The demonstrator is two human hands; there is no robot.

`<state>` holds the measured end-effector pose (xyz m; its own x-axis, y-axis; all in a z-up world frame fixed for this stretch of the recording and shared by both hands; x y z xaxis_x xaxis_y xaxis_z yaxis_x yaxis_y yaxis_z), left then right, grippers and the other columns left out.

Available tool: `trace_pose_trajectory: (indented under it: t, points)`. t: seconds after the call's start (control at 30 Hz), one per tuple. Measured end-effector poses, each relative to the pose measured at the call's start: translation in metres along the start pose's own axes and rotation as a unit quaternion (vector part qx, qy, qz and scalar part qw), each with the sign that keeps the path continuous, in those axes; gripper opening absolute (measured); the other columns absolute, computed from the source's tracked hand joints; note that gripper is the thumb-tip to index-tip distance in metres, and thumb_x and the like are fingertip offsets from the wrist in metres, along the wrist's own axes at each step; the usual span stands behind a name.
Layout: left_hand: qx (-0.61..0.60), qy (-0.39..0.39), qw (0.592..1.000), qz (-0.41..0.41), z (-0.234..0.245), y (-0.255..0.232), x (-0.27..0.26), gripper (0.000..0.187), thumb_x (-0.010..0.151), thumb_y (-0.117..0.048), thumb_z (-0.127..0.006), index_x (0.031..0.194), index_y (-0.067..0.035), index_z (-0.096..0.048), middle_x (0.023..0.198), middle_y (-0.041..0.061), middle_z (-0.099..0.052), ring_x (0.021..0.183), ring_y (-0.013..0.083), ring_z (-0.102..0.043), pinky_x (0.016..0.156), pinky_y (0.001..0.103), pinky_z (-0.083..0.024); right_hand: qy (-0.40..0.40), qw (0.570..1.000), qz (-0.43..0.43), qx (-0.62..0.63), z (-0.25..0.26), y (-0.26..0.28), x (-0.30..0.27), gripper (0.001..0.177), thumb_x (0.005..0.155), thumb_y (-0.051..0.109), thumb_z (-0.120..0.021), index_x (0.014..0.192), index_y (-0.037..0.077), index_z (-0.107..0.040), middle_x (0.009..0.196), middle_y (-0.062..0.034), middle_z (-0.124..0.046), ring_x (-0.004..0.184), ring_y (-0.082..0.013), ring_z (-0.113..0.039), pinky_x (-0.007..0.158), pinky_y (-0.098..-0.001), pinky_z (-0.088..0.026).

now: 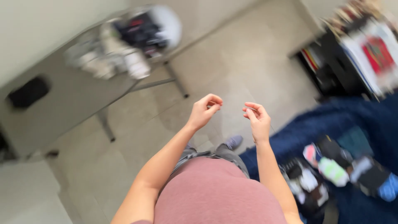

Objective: Pair and fold various socks from a pile on an ironing board and place them onto a bed.

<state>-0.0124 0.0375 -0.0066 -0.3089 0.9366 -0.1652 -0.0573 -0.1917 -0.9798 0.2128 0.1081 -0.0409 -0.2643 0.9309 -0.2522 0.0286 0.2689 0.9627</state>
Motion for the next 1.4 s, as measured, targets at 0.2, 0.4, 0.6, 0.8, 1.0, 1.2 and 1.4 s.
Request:
trace_pose_trajectory:
  t: [0.2,0.4,0.6,0.8,1.0,1.2,1.4]
  points:
    - [-0.079,-0.136,0.987,0.025,0.174,0.049,-0.057,0.009,0.093,-0.007,-0.065,0.102,-0.006,-0.07,0.094,0.003,-0.074,0.083,0.0114,-0.071,0.075,0.028,-0.058,0.196,0.979,0.008,-0.06,-0.212,-0.003,-0.025,0.017,0.099,0.003,-0.062,0.114,0.001,-0.068,0.121,-0.0082,-0.07,0.104,-0.0163,-0.071,0.085,-0.0301,-0.058]
    - [-0.079,-0.236,0.968,0.025,0.289,0.08,-0.105,0.008,0.095,-0.007,-0.065,0.101,-0.006,-0.07,0.092,0.001,-0.075,0.081,0.0104,-0.07,0.075,0.027,-0.058,0.326,0.935,0.019,-0.142,-0.356,-0.02,-0.043,0.017,0.1,0.004,-0.063,0.116,0.002,-0.069,0.117,-0.0057,-0.071,0.104,-0.0142,-0.07,0.085,-0.028,-0.057]
    - [-0.124,-0.313,0.941,0.02,0.353,0.104,-0.121,0.011,0.095,-0.006,-0.065,0.104,-0.007,-0.07,0.095,0.001,-0.075,0.085,0.0102,-0.071,0.078,0.027,-0.059,0.409,0.855,0.192,-0.256,-0.474,0.004,-0.041,0.016,0.099,0.002,-0.067,0.114,0.004,-0.07,0.112,-0.0057,-0.07,0.099,-0.017,-0.07,0.078,-0.0279,-0.057]
    - [-0.113,-0.349,0.928,0.065,0.403,0.115,-0.118,0.013,0.094,-0.008,-0.069,0.107,-0.006,-0.069,0.097,0.002,-0.075,0.084,0.0119,-0.07,0.075,0.028,-0.057,0.392,0.748,0.39,-0.366,-0.58,0.026,0.018,0.03,0.095,-0.005,-0.065,0.124,0.005,-0.068,0.123,-0.0116,-0.067,0.109,-0.0297,-0.066,0.093,-0.0397,-0.054]
    - [-0.07,-0.389,0.915,0.08,0.454,0.1,-0.11,0.02,0.094,-0.011,-0.071,0.114,-0.007,-0.068,0.103,0.004,-0.074,0.093,0.0127,-0.071,0.084,0.028,-0.058,0.365,0.62,0.558,-0.413,-0.655,0.013,0.065,0.037,0.075,0.004,-0.074,0.112,0.0,-0.069,0.129,-0.0174,-0.064,0.127,-0.0406,-0.054,0.106,-0.0512,-0.043]
    - [-0.011,-0.465,0.884,0.048,0.496,0.075,-0.098,0.07,0.079,-0.014,-0.082,0.14,-0.008,-0.048,0.122,0.007,-0.063,0.107,0.0174,-0.062,0.08,0.032,-0.054,0.523,0.655,0.447,-0.312,-0.686,0.002,0.032,0.018,0.088,0.018,-0.082,0.099,0.007,-0.073,0.101,-0.0094,-0.072,0.113,-0.0298,-0.064,0.11,-0.0491,-0.046]
    - [0.035,-0.472,0.866,0.163,0.533,0.118,-0.112,0.02,0.1,-0.019,-0.076,0.115,-0.006,-0.074,0.09,0.008,-0.076,0.081,0.0172,-0.069,0.074,0.033,-0.056,0.578,0.673,0.332,-0.32,-0.703,-0.007,0.013,0.039,0.091,0.029,-0.081,0.121,0.01,-0.068,0.112,-0.0077,-0.071,0.11,-0.0281,-0.063,0.097,-0.0429,-0.049]
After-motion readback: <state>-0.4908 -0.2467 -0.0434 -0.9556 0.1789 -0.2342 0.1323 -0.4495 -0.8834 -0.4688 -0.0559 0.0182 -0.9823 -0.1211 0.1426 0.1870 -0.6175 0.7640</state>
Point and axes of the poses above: each hand's wrist, its own x-axis towards the middle knuckle, its own z-axis out of the back of the hand, y = z × x, the point moved 4 cm from there along x, towards the middle knuckle
